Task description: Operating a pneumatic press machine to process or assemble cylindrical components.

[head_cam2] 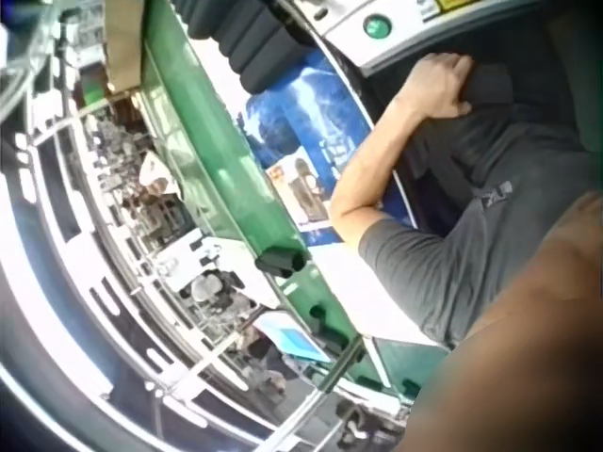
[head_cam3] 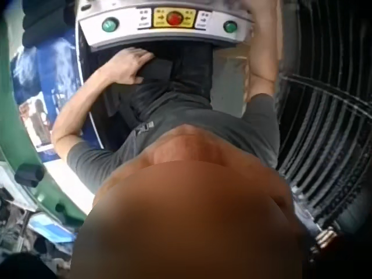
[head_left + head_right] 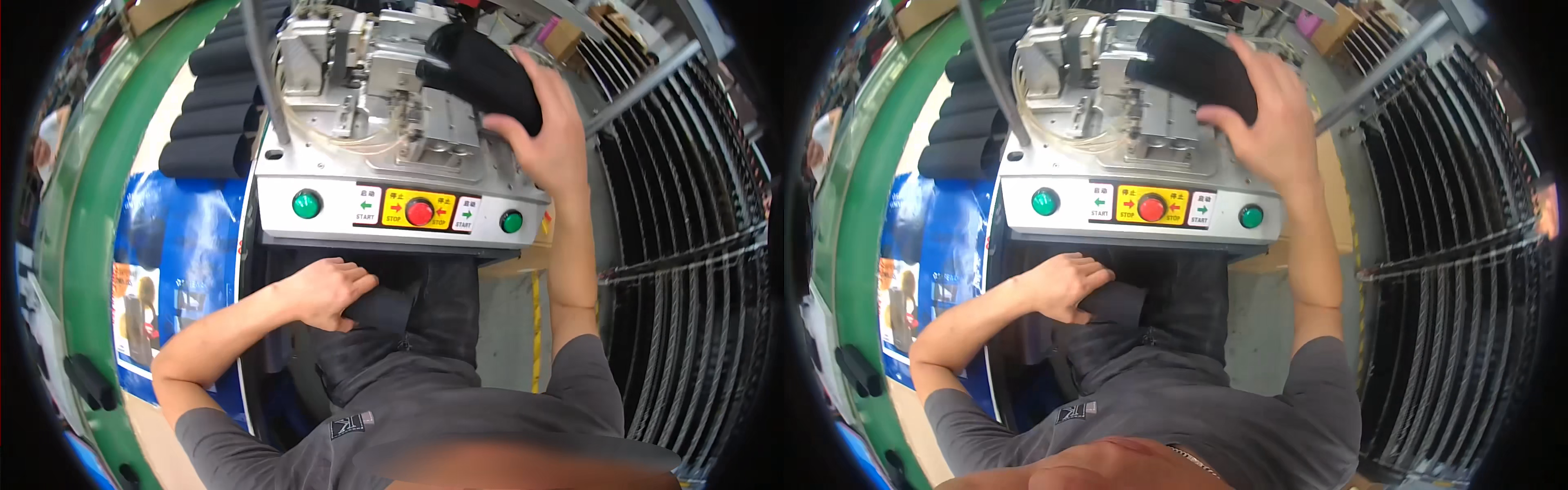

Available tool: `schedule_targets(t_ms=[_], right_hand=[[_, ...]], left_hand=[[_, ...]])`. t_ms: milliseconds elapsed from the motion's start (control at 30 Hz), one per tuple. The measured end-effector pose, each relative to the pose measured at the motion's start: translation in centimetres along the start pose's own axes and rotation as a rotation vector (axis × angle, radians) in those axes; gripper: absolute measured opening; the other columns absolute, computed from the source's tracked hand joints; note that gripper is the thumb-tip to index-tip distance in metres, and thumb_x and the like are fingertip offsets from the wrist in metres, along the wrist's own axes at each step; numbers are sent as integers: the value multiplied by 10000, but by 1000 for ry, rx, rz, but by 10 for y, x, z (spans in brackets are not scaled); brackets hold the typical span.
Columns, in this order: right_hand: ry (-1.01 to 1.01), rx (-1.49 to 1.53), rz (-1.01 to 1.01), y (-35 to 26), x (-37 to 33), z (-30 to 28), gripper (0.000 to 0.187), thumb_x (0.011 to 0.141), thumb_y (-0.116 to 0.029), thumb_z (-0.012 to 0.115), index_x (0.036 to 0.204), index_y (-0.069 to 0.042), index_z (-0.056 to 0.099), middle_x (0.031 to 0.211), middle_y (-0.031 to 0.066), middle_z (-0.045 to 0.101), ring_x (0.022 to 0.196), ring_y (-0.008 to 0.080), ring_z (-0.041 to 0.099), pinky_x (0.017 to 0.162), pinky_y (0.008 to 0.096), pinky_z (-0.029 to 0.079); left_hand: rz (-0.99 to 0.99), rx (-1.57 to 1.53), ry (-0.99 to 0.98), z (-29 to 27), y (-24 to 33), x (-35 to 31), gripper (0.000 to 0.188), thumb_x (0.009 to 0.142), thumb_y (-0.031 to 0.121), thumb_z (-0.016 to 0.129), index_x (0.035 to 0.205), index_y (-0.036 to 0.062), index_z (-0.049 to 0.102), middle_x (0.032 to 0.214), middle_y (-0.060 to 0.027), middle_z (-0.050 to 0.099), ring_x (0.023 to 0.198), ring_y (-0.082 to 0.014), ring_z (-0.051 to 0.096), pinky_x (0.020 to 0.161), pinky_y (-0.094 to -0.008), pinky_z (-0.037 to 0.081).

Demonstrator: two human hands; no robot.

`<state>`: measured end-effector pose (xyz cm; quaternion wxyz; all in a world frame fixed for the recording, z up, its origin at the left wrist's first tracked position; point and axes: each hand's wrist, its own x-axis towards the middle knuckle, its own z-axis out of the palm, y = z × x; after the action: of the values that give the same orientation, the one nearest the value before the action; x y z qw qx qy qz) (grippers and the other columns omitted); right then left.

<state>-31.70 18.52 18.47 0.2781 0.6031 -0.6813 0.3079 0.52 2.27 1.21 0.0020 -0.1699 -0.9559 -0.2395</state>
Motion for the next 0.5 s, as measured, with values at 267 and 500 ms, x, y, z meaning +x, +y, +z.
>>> schedule_targets(t_ms=[267,500], right_hand=[[-517,-223,6,33,120,58,742,963,-295,800,1642,-152,538,1528,121,677,1322,330,681,1115,407,518],[-685,-76,4,84,127,104,714,1010,-314,772,1663,-197,506,1526,152,669,1291,338,687,1088,445,529]], left_hand=[[-78,-76,-9,-1,-22,-9,736,693,255,924,1327,7,645,1220,-175,726,1114,-400,703,1026,-473,559],[-77,-60,-28,1,-26,-12,651,722,250,925,1270,1,676,1169,-170,746,1106,-384,719,1031,-468,577]])
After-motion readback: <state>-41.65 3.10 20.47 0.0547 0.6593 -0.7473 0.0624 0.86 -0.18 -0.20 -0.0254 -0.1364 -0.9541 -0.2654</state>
